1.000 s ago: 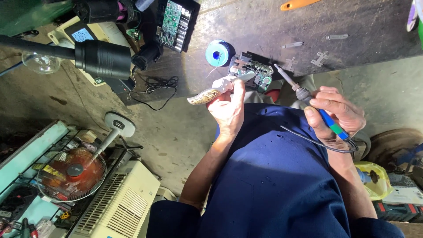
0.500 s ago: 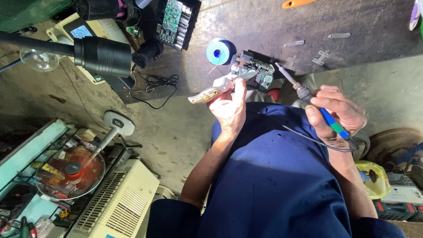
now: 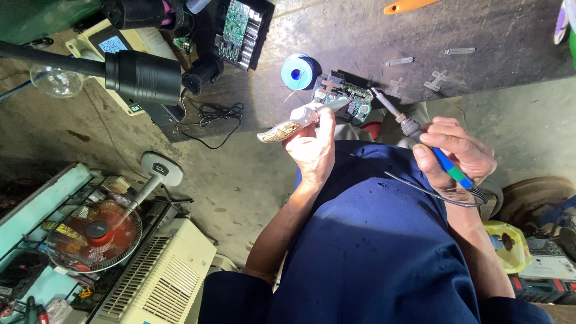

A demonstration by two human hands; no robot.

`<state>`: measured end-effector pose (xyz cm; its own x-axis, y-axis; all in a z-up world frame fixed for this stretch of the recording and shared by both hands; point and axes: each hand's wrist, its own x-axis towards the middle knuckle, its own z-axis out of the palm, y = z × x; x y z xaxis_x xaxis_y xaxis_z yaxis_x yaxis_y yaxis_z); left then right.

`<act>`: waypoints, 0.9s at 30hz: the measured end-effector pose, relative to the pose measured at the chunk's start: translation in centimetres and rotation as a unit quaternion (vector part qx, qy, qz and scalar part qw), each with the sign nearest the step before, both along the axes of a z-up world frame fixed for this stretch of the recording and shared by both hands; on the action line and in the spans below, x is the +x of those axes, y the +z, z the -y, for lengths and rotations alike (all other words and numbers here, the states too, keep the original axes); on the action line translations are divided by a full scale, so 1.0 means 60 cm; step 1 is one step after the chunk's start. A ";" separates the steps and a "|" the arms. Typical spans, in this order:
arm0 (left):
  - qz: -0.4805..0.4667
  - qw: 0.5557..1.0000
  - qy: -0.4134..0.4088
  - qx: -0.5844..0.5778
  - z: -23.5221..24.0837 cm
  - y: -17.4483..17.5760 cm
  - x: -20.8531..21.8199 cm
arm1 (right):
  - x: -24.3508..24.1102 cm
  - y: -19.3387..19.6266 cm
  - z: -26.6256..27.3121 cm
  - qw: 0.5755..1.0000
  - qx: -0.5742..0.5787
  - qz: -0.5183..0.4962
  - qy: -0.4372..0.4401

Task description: The person solders metal tabs onto a pack of cylindrical battery cells using a soldering iron and solder wire. They use pliers to hold and position the tabs, then apply solder to secure them to the cell terminals.

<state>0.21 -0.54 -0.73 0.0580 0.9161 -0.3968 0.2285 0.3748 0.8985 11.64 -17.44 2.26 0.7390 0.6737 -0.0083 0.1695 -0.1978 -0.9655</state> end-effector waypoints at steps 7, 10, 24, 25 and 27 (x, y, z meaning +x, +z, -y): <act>-0.006 1.000 0.011 -0.006 0.003 -0.004 -0.002 | -0.001 0.003 0.000 1.000 -0.002 0.000 0.002; -0.005 1.000 0.012 -0.004 0.004 -0.007 -0.004 | -0.002 -0.002 0.005 1.000 -0.006 0.010 0.000; 0.004 1.000 0.008 0.004 0.004 -0.007 -0.002 | -0.005 -0.006 0.015 1.000 -0.025 0.018 -0.003; 0.006 1.000 0.006 0.005 0.004 -0.008 -0.003 | -0.005 -0.007 0.016 1.000 -0.021 0.019 -0.002; 0.008 1.000 0.003 0.006 0.003 -0.005 -0.003 | -0.005 -0.007 0.015 1.000 -0.016 0.019 -0.001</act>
